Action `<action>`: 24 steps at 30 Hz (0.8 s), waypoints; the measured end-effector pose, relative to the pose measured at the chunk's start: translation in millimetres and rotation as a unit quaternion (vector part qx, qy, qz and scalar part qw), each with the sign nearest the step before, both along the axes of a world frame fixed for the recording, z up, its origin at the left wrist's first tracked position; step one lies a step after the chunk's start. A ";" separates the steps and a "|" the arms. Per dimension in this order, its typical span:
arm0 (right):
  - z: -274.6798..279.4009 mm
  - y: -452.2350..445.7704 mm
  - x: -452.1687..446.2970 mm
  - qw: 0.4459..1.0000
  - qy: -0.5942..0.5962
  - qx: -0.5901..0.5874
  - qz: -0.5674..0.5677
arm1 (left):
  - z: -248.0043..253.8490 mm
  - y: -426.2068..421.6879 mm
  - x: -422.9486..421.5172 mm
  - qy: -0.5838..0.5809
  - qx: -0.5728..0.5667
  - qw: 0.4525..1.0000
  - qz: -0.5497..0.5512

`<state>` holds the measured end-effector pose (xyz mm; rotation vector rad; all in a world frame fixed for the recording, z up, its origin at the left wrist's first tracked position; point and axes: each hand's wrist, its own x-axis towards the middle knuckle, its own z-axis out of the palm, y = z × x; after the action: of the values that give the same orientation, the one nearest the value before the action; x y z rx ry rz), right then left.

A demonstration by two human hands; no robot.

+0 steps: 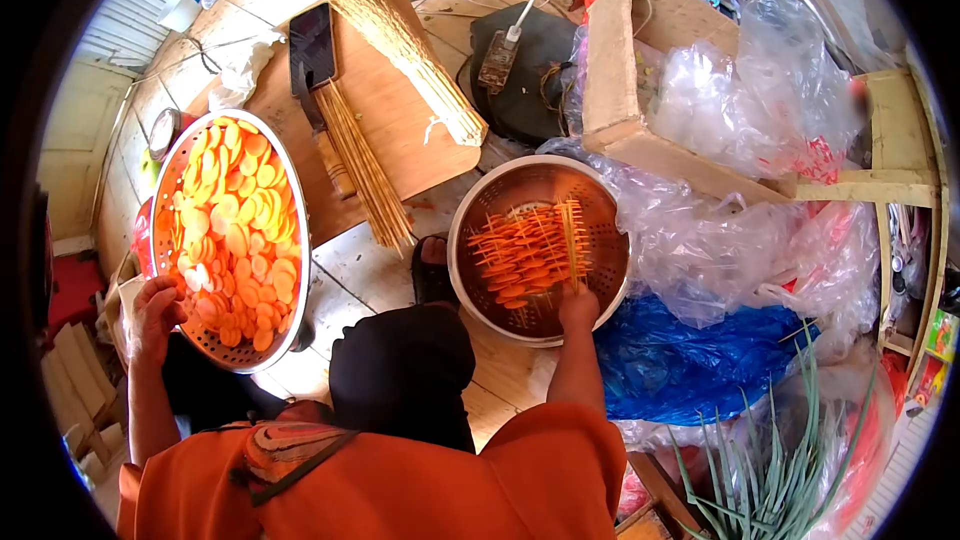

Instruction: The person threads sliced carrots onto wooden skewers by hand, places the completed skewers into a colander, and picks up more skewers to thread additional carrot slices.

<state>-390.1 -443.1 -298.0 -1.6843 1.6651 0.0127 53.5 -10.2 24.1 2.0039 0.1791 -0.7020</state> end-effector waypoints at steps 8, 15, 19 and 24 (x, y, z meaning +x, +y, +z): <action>52.1 21.0 3.4 0.987 0.028 -0.156 0.040 | 4.1 2.9 3.3 -0.059 -0.046 0.996 0.037; 130.5 52.2 53.7 0.968 -0.249 0.009 0.013 | 33.4 -40.6 0.3 -0.132 -0.103 0.983 -0.070; 219.4 86.9 99.2 0.949 -0.309 0.030 0.043 | 13.9 -52.1 -0.7 -0.147 -0.066 0.960 -0.230; 292.6 124.1 152.9 0.928 -0.357 0.011 0.101 | -2.1 -59.7 10.5 -0.265 0.042 0.917 -0.294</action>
<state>-237.3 -319.1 -5.4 -1.5707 0.9391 -0.4311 64.0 -70.0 21.9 2.2692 -0.7561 -0.4814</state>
